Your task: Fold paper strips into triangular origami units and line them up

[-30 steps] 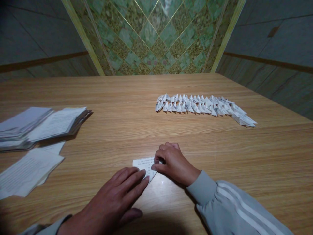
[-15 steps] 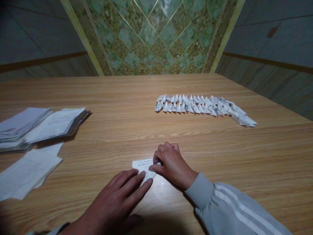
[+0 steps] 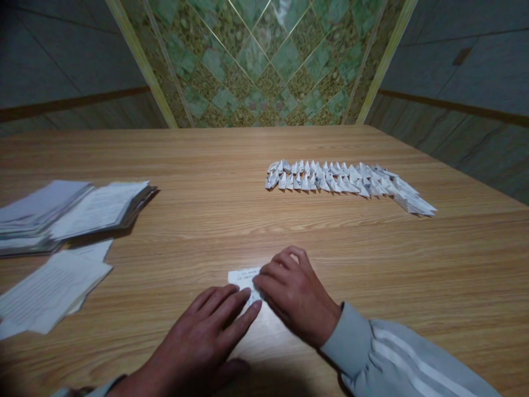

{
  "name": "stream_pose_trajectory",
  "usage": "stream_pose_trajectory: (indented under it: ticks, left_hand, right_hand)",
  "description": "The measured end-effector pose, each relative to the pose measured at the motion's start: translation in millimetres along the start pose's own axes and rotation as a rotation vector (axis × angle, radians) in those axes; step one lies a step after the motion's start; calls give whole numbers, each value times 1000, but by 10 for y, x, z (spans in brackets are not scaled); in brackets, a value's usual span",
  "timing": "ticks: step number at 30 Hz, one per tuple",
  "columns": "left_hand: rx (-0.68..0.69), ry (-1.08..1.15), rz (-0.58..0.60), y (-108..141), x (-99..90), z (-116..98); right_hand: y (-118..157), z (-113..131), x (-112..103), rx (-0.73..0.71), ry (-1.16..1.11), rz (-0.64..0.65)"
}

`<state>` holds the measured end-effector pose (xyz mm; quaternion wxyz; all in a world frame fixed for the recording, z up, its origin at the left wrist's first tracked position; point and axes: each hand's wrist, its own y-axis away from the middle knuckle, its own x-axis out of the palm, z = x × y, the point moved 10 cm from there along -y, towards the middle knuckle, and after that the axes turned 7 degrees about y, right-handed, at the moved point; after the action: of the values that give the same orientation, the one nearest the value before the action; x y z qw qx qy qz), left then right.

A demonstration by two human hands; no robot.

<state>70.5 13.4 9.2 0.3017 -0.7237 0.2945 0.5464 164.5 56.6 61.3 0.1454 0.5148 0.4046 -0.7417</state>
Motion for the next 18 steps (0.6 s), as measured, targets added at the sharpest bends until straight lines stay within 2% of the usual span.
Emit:
stream_pose_trajectory:
  ticks: [2,4,7,13,18]
  left_hand:
    - [-7,8,8,-7,-1,3]
    - [-7,11,19,-16,6,5]
    - [-10,20,37,-26,22,11]
    - [-10,11,65,-32,8,-2]
    - [0,25,46,-36,-67,-26]
  right_hand:
    - [108,205,-19,-97,7,15]
    - [208,247,36,-81,60,96]
    - [316,188,86,-35,124,179]
    - [459,37,174,-71,201,296]
    - [457,-75,144,22,183,279]
